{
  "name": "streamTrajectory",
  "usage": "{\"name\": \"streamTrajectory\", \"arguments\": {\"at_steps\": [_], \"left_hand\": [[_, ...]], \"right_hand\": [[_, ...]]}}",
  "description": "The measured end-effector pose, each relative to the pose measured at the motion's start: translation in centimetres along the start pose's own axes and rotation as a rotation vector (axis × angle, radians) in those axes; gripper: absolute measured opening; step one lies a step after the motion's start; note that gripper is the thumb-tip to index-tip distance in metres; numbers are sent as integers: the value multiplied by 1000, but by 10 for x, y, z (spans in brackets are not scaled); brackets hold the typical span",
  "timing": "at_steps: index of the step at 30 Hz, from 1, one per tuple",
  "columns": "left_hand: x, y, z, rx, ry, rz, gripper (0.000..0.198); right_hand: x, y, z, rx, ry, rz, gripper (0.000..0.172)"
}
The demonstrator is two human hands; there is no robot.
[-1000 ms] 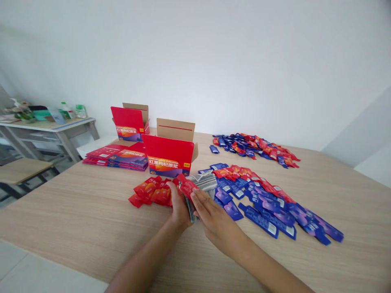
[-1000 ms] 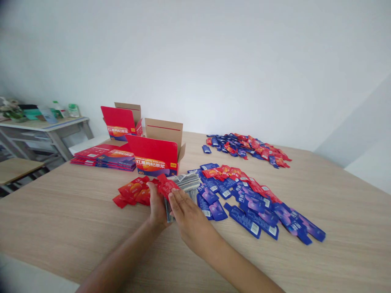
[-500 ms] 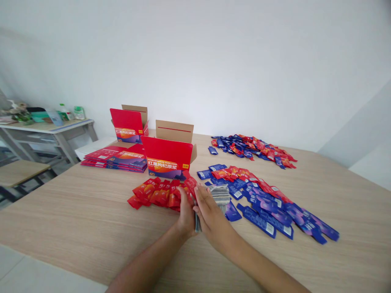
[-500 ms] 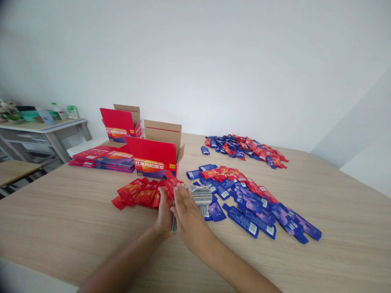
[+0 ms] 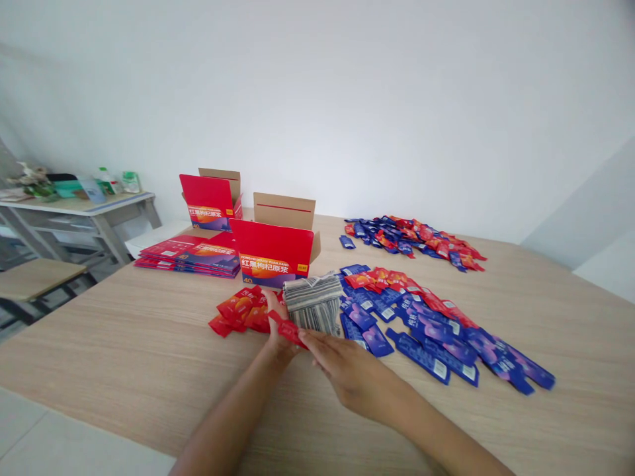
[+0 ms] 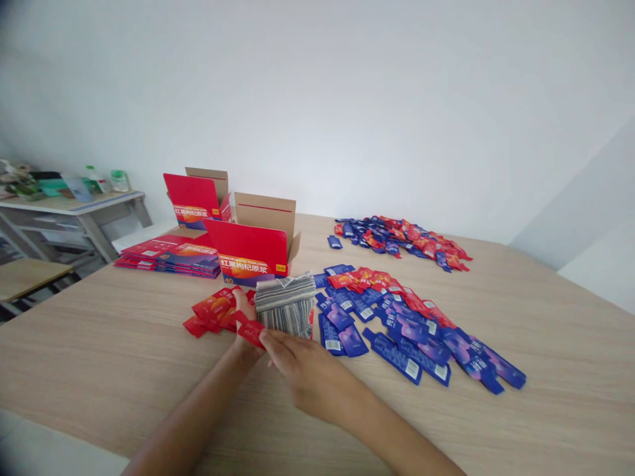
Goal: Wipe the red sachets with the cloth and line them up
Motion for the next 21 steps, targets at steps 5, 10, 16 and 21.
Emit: {"name": "streamTrajectory", "arguments": {"at_steps": [5,10,16,21], "left_hand": [[11,14,15,-95,139,125,94],[16,42,1,-136,256,273,80],[17,61,-6,-187,172,317,83],[18,64,-6,-184,157,346,77]], "right_hand": [[0,37,-27,729,530,442,28],[2,71,-25,1695,651,608,24],[12,86,-5,1701,896,545,37],[19,78,34,1329,773,582,60]]}}
Point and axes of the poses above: each hand's wrist, its own x-axis towards the middle knuckle, its own z-axis out of the palm, y = z × x, the point moved 3 cm from there along x, towards the middle knuckle, and after that the axes turned 4 degrees about z, right-handed, at the moved point
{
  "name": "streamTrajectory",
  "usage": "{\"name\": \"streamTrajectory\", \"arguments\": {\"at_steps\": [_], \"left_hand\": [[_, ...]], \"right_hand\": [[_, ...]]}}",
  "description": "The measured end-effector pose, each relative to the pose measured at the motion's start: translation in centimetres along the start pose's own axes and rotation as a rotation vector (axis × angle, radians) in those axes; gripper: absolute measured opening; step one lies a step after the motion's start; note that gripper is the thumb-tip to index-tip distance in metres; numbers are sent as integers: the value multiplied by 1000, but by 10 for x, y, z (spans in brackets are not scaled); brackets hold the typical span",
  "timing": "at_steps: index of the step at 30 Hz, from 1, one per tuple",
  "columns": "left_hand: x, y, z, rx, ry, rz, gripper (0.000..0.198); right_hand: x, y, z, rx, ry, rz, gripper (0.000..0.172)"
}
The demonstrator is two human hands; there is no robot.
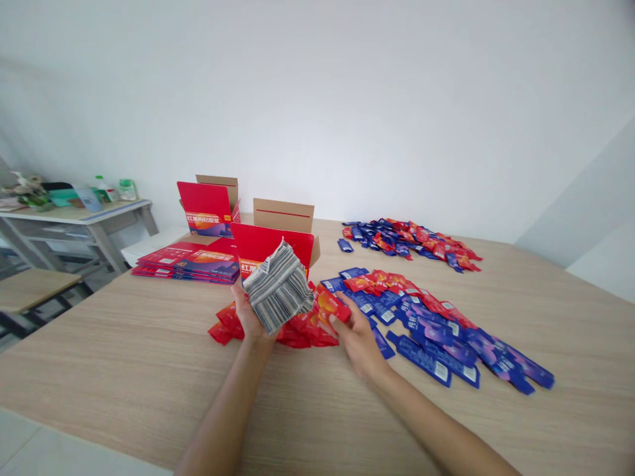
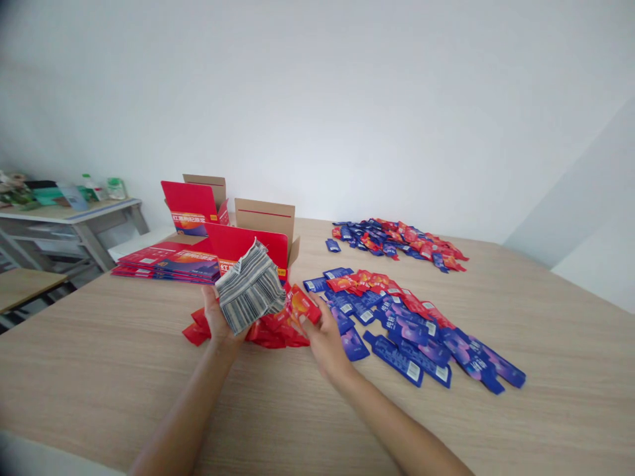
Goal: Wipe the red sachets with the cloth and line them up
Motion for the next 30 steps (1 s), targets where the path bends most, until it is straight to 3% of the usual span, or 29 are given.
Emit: {"name": "streamTrajectory", "arguments": {"at_steps": [7,15,22,27,30], "left_hand": [[-2,11,7,12,-45,34,73],[2,17,3,79,-77,57,72],[21,38,-18,15,-114,134,69],[29,52,-30,-32,-115,210,66],[28,54,-30,-10,-110,234,68]], "right_hand": [[-13,19,13,-697,-12,-319,48],[8,4,67,-1283,-195,-485,50],[15,37,74,-1490,-326,-534,53],[1,51,72,-1586,-392,-624,36],[-3,47,72,-1618,-343,-657,29]]}}
Point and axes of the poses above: each hand's wrist, its own x-axis towards the middle knuckle, its own z-axis out of the palm, y = z × x, the point moved 3 cm from there along x, towards the middle knuckle, and after that the axes turned 4 degrees about z, right-handed, at the moved point
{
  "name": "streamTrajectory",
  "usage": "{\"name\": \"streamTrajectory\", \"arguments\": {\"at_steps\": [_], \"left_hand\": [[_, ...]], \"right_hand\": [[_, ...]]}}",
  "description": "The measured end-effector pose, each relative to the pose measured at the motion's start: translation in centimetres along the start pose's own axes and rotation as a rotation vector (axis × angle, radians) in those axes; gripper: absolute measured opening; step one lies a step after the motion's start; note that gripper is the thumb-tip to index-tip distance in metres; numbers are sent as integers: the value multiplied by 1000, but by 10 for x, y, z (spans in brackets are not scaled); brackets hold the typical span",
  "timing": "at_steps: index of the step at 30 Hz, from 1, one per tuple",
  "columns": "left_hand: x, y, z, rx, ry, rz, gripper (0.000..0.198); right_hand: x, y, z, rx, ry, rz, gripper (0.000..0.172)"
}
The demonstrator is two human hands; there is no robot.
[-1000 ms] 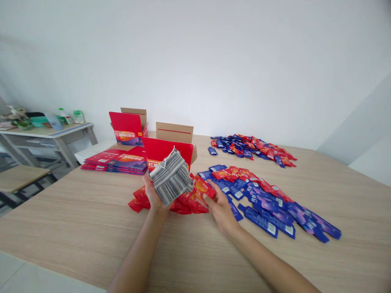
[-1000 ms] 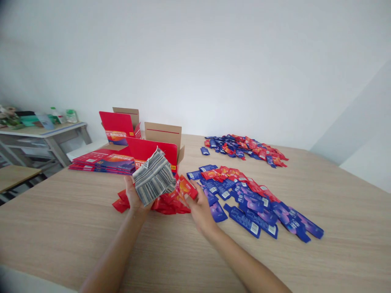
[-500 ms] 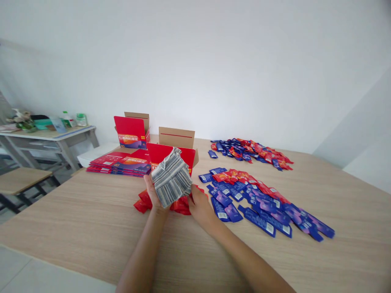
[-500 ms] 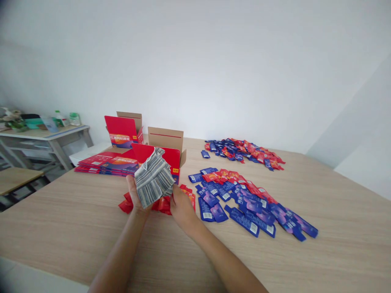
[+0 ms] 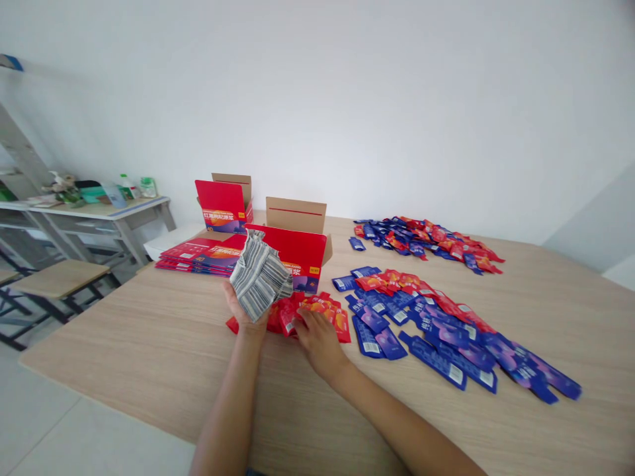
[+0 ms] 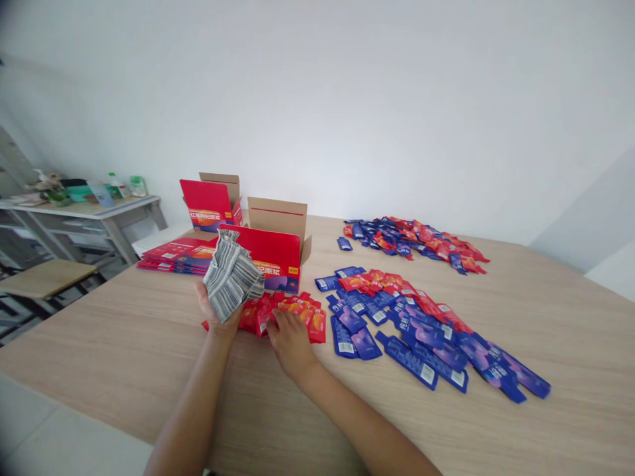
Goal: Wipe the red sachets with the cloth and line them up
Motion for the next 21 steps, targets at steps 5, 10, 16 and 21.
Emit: {"name": "streamTrajectory", "arguments": {"at_steps": [5,10,16,21], "left_hand": [[-3,-4,3,27,-35,-13,70],[-6,-11,6,15,-15,-51,71],[-10,-13,11,37,19,-62,69],[-11,-12,12,71,39,-67,70]], "right_hand": [[3,10,-13,18,111,120,28],[7,30,-14,324,151,299,43],[9,31,-14,417,121,346,38],[10,20,-12,334,37,259,39]]}}
Point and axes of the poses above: each hand's wrist, its own x-axis towards the middle knuckle, its own z-axis out of the palm, y = z × x, the point moved 3 cm from there along x, towards the middle knuckle, and after that the axes turned 4 degrees about z, right-handed, at the moved point
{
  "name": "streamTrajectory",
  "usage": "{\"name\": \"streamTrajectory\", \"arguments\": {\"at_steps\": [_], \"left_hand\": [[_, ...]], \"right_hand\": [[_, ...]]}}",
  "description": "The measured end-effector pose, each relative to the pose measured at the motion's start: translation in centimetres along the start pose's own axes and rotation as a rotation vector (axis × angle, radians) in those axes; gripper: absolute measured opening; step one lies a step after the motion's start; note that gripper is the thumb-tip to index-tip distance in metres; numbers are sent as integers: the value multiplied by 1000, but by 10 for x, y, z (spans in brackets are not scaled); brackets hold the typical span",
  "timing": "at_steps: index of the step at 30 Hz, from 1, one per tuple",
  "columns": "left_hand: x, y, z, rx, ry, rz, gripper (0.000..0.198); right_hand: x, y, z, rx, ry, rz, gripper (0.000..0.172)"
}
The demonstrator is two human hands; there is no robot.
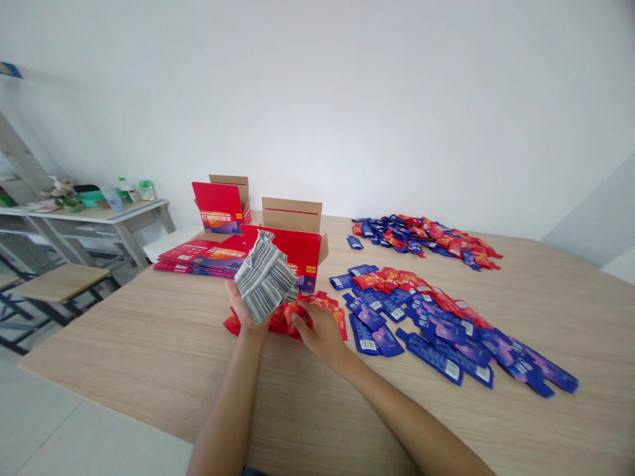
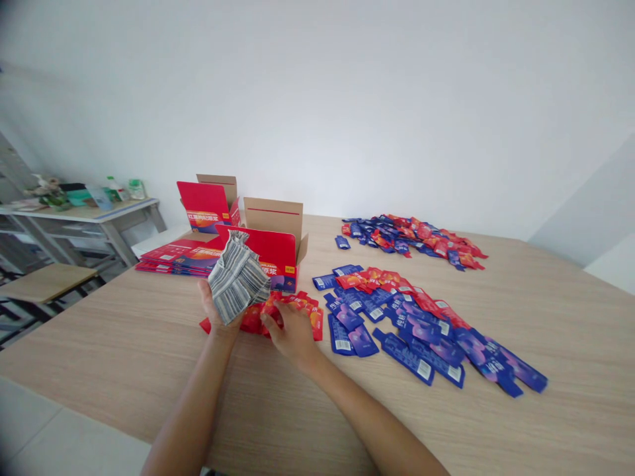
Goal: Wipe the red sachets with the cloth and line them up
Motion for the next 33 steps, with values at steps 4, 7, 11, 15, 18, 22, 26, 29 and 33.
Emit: {"name": "streamTrajectory", "arguments": {"at_steps": [4,7,11,15,18,22,26,29,33], "left_hand": [[2,-1,-3,-12,-34,-35,70],[3,-2,-5,-56,-48,-69,69],[-2,-8,3,-65,-64,-143,74],[-15,-21,17,-16,-98,-268,74],[-27,-36,22,18,-148,-460,74],[-42,-55,27,-10,-281,-660,77],[-49,-64,28,7,-340,-726,80],[-50,-65,29,6,-323,-707,81],[-51,-63,33,15,-304,-685,80]], "right_hand": [[-6,-6,9,-76,-53,-59,33],[-8,-11,11,-128,-73,-116,33],[9,2,-14,-217,-55,-94,25],[35,61,-66,-316,26,85,35],[43,120,-101,-380,90,233,41],[36,180,-112,-413,29,298,52],[31,206,-96,-407,-83,298,57],[31,210,-85,-415,-123,299,61],[30,205,-84,-451,-126,322,62]]}}
Point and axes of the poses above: each hand's wrist, its own x-axis towards the middle knuckle, its own z-axis out of the palm, y = z × x, the point moved 3 cm from there along x, towards the middle knuckle, and after that the axes turned 4 degrees about z, right-handed, at the moved point
